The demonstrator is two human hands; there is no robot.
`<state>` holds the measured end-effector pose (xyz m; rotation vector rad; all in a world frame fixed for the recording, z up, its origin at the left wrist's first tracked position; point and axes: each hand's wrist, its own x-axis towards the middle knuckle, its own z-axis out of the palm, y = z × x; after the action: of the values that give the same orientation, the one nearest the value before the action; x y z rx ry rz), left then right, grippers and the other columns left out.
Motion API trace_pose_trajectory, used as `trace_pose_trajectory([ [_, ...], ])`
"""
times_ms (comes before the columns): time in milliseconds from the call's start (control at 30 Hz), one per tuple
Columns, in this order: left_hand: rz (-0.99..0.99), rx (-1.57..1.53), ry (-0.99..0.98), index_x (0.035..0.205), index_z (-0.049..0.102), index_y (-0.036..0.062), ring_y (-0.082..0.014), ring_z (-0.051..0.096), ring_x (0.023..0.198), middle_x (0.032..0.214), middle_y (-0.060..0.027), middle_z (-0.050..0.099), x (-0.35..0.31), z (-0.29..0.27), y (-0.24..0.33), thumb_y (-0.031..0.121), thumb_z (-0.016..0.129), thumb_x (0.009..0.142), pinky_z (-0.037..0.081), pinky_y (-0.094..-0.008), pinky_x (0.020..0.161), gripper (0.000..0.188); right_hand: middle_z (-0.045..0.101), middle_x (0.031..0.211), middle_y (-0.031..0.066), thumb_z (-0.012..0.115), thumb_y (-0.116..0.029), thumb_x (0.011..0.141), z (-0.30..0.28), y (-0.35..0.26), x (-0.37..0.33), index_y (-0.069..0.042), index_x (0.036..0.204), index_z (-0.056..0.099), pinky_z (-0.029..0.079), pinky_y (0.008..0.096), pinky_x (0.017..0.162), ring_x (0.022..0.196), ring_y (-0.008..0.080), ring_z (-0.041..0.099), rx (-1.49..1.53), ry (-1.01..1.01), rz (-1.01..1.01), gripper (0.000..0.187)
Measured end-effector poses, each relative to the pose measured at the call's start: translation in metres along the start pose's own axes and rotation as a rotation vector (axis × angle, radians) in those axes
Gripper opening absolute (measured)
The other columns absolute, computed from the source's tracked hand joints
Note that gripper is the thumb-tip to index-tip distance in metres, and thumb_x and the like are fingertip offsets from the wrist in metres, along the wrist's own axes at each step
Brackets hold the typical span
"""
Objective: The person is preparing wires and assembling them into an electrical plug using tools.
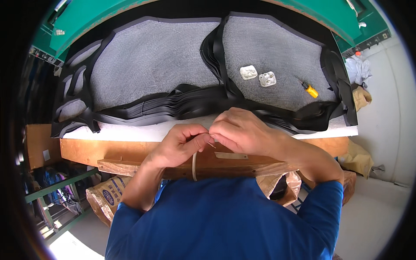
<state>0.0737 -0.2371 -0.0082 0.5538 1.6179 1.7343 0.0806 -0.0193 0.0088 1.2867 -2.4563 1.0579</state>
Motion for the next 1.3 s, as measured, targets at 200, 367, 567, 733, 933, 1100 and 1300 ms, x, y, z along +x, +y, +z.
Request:
trace_pose_trajectory([
  [200, 0.137, 0.316, 0.144, 0.089, 0.064, -0.0005, -0.0146, 0.056, 0.062, 0.071, -0.0103, 0.060, -0.003, 0.010, 0.003, 0.007, 0.059, 0.090, 0.045, -0.0292, 0.057, 0.009, 0.060, 0.072, 0.0017, 0.061, -0.010, 0.088, -0.006, -0.019, 0.002, -0.001, 0.087, 0.058, 0.042, 0.0241, 0.052, 0.059, 0.0069, 0.052, 0.764, -0.093, 0.829, 0.010],
  [367, 0.281, 0.428, 0.200, 0.087, 0.063, -0.0005, -0.0192, 0.058, 0.061, 0.071, -0.0134, 0.060, -0.002, 0.016, 0.004, 0.004, 0.060, 0.087, 0.046, -0.0305, 0.056, 0.005, 0.061, 0.072, 0.0043, 0.065, -0.012, 0.087, -0.010, -0.015, -0.001, -0.001, 0.086, 0.059, 0.043, 0.0245, 0.054, 0.061, 0.0092, 0.054, 1.099, -0.161, 1.143, 0.013],
  [567, -0.013, 0.137, 0.066, 0.089, 0.064, -0.0018, -0.0111, 0.056, 0.065, 0.072, -0.0054, 0.062, 0.000, 0.007, 0.001, 0.008, 0.058, 0.092, 0.045, -0.0263, 0.057, 0.012, 0.064, 0.082, 0.0049, 0.069, -0.006, 0.081, -0.002, -0.012, -0.010, -0.003, 0.090, 0.061, 0.045, 0.0287, 0.056, 0.067, 0.0147, 0.059, 0.354, 0.012, 0.381, 0.012],
  [733, -0.052, 0.029, -0.039, 0.092, 0.066, -0.0021, -0.0064, 0.052, 0.065, 0.072, -0.0016, 0.061, 0.003, 0.003, 0.002, 0.014, 0.056, 0.096, 0.043, -0.0219, 0.057, 0.019, 0.062, 0.082, 0.0039, 0.071, -0.008, 0.075, -0.006, -0.007, -0.008, -0.004, 0.093, 0.061, 0.048, 0.0330, 0.063, 0.069, 0.0225, 0.061, -0.223, 0.033, -0.149, 0.021],
  [933, -0.040, -0.081, -0.042, 0.094, 0.067, -0.0016, -0.0053, 0.053, 0.067, 0.074, -0.0013, 0.062, 0.003, 0.002, -0.004, 0.016, 0.056, 0.096, 0.043, -0.0207, 0.059, 0.020, 0.062, 0.079, 0.0072, 0.069, -0.011, 0.080, 0.002, 0.000, -0.012, -0.004, 0.092, 0.055, 0.048, 0.0350, 0.062, 0.069, 0.0236, 0.061, -0.092, 0.025, -0.053, 0.019],
  [1100, -0.061, -0.078, 0.018, 0.096, 0.067, -0.0007, -0.0050, 0.052, 0.065, 0.074, -0.0014, 0.062, 0.001, 0.004, 0.001, 0.017, 0.056, 0.097, 0.042, -0.0201, 0.057, 0.021, 0.063, 0.080, 0.0104, 0.065, -0.010, 0.085, 0.001, -0.012, -0.008, -0.002, 0.092, 0.053, 0.049, 0.0370, 0.062, 0.071, 0.0260, 0.062, 0.293, -0.052, 0.389, 0.016],
  [1300, -0.196, -0.263, 0.055, 0.101, 0.066, 0.0003, -0.0064, 0.055, 0.062, 0.076, -0.0043, 0.065, -0.009, -0.013, -0.010, 0.023, 0.056, 0.096, 0.040, -0.0182, 0.048, 0.025, 0.057, 0.122, 0.0153, 0.072, -0.002, 0.076, -0.047, 0.020, 0.001, -0.003, 0.107, 0.058, 0.050, 0.0328, 0.081, 0.106, 0.0299, 0.059, -0.058, 0.098, 0.373, 0.035],
])
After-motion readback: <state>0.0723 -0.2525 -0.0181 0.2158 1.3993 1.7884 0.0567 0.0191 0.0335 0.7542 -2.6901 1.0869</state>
